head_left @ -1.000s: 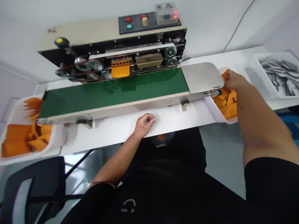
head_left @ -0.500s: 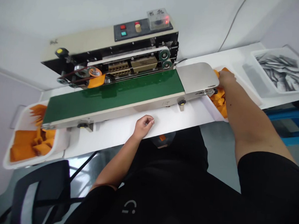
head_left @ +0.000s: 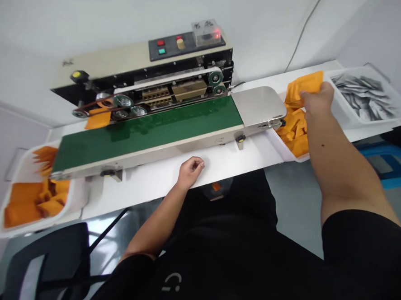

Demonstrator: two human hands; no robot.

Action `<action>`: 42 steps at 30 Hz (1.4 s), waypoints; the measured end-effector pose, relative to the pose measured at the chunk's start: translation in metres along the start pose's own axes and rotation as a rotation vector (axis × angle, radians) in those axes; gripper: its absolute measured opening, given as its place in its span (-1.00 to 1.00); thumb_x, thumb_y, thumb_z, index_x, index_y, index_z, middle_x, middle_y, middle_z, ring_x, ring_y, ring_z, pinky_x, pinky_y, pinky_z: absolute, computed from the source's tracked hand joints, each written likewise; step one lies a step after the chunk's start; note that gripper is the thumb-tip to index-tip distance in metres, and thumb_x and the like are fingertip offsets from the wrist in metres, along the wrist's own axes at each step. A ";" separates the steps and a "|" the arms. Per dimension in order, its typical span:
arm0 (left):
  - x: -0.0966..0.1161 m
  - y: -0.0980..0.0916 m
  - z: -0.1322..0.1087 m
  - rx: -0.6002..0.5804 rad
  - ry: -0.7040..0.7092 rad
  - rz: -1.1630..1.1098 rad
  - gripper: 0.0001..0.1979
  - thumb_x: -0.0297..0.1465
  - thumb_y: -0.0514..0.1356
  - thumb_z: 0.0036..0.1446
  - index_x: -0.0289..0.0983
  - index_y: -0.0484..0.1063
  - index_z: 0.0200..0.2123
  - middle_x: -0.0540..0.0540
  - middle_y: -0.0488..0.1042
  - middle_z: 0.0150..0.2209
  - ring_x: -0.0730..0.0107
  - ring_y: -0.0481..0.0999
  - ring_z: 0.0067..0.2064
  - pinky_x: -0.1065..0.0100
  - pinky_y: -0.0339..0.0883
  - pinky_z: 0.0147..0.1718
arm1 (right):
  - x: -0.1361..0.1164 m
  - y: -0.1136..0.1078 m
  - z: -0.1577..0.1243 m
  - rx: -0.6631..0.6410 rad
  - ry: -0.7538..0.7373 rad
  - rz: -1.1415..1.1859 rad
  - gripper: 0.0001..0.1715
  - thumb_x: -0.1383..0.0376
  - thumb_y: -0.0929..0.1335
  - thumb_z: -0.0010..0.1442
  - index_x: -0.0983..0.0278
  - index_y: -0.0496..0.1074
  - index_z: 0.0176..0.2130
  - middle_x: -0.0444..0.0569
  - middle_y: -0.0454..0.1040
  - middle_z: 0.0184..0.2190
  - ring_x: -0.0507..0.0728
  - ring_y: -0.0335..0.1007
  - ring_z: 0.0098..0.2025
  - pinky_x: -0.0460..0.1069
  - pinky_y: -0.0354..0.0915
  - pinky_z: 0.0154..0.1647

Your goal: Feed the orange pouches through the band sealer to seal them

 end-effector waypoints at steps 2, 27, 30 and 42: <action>0.000 0.000 0.000 -0.004 0.006 0.006 -0.79 -0.19 0.28 0.33 -0.23 0.54 -0.22 -0.07 0.59 -0.34 0.36 0.57 -0.30 0.35 0.44 -0.21 | -0.007 -0.010 -0.003 0.006 0.140 0.199 -0.58 0.58 0.46 0.05 0.46 0.44 -0.06 0.26 0.62 -0.06 -0.03 0.62 -0.26 -0.02 0.46 -0.15; 0.009 0.003 -0.006 0.033 0.122 0.071 -0.61 -0.14 0.31 0.32 -0.20 0.47 0.10 -0.23 0.61 0.01 0.09 0.63 0.00 0.12 0.49 0.04 | -0.093 0.086 -0.375 -0.834 -0.249 0.130 -0.82 0.15 0.43 0.32 0.16 0.53 -0.11 0.05 0.57 -0.13 0.28 0.46 0.00 0.24 0.42 0.10; 0.014 0.009 -0.003 -0.042 0.194 0.127 -0.54 -0.12 0.34 0.29 -0.22 0.45 0.13 -0.27 0.59 0.03 0.02 0.59 0.06 0.05 0.45 0.11 | -0.093 0.085 -0.375 -0.863 -0.284 0.121 -0.69 0.16 0.47 0.27 0.16 0.51 0.00 0.07 0.56 -0.05 0.30 0.44 0.05 0.26 0.40 0.14; 0.014 0.012 -0.002 -0.111 0.172 0.206 -0.61 -0.19 0.40 0.24 -0.21 0.51 0.06 -0.19 0.61 -0.07 0.11 0.61 -0.05 0.16 0.46 -0.02 | -0.073 0.082 -0.385 -0.922 -0.167 0.095 -0.62 0.14 0.49 0.22 0.17 0.50 0.02 0.04 0.58 -0.02 0.26 0.54 0.00 0.22 0.45 0.10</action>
Point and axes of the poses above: each hand's wrist, its own z-axis towards the middle knuckle, its own y-axis out of the palm, x = y × z, the point moved 6 cm from there along z, towards the middle knuckle
